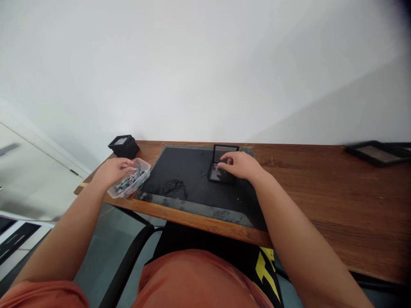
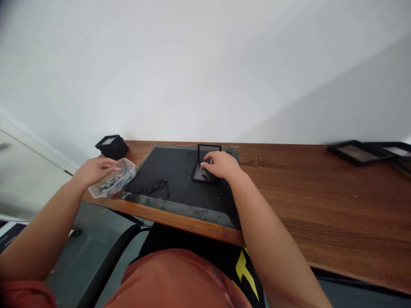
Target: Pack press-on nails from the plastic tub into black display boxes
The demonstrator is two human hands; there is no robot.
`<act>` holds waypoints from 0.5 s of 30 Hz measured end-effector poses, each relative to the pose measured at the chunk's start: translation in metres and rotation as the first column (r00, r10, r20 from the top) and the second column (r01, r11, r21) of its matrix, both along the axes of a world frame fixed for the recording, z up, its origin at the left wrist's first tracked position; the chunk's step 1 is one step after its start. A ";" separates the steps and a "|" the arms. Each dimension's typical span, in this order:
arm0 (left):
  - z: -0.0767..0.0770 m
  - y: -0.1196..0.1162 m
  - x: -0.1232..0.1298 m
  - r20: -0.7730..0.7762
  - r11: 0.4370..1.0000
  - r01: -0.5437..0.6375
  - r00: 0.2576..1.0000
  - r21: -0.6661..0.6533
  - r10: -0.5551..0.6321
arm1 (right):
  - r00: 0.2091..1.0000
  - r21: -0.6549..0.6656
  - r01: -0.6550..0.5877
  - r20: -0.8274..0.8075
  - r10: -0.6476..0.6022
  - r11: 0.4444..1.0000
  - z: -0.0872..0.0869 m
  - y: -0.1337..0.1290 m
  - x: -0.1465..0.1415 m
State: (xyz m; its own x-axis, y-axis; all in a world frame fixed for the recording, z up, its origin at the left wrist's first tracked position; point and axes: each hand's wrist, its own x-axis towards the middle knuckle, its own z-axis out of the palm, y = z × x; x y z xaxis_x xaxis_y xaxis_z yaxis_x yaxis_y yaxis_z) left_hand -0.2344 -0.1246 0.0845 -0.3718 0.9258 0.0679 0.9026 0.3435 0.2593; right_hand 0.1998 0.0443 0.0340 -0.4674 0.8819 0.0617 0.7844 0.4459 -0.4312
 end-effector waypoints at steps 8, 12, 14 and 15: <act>0.018 -0.001 0.001 0.014 0.996 0.025 1.000 -0.081 -0.024 | 1.000 -0.001 -0.008 0.010 0.008 1.000 0.001 -0.001 0.001; 0.037 -0.004 0.011 -0.017 0.992 -0.029 0.999 -0.121 0.028 | 1.000 0.007 -0.020 0.011 0.019 1.000 0.002 -0.002 0.001; 0.045 -0.004 0.022 -0.031 0.993 -0.054 0.998 -0.109 0.051 | 1.000 0.020 -0.021 0.001 0.021 1.000 0.001 -0.002 0.001; 0.048 -0.003 0.030 -0.024 0.995 -0.051 0.999 -0.089 0.049 | 1.000 0.028 -0.021 -0.008 0.022 0.999 0.001 -0.002 0.001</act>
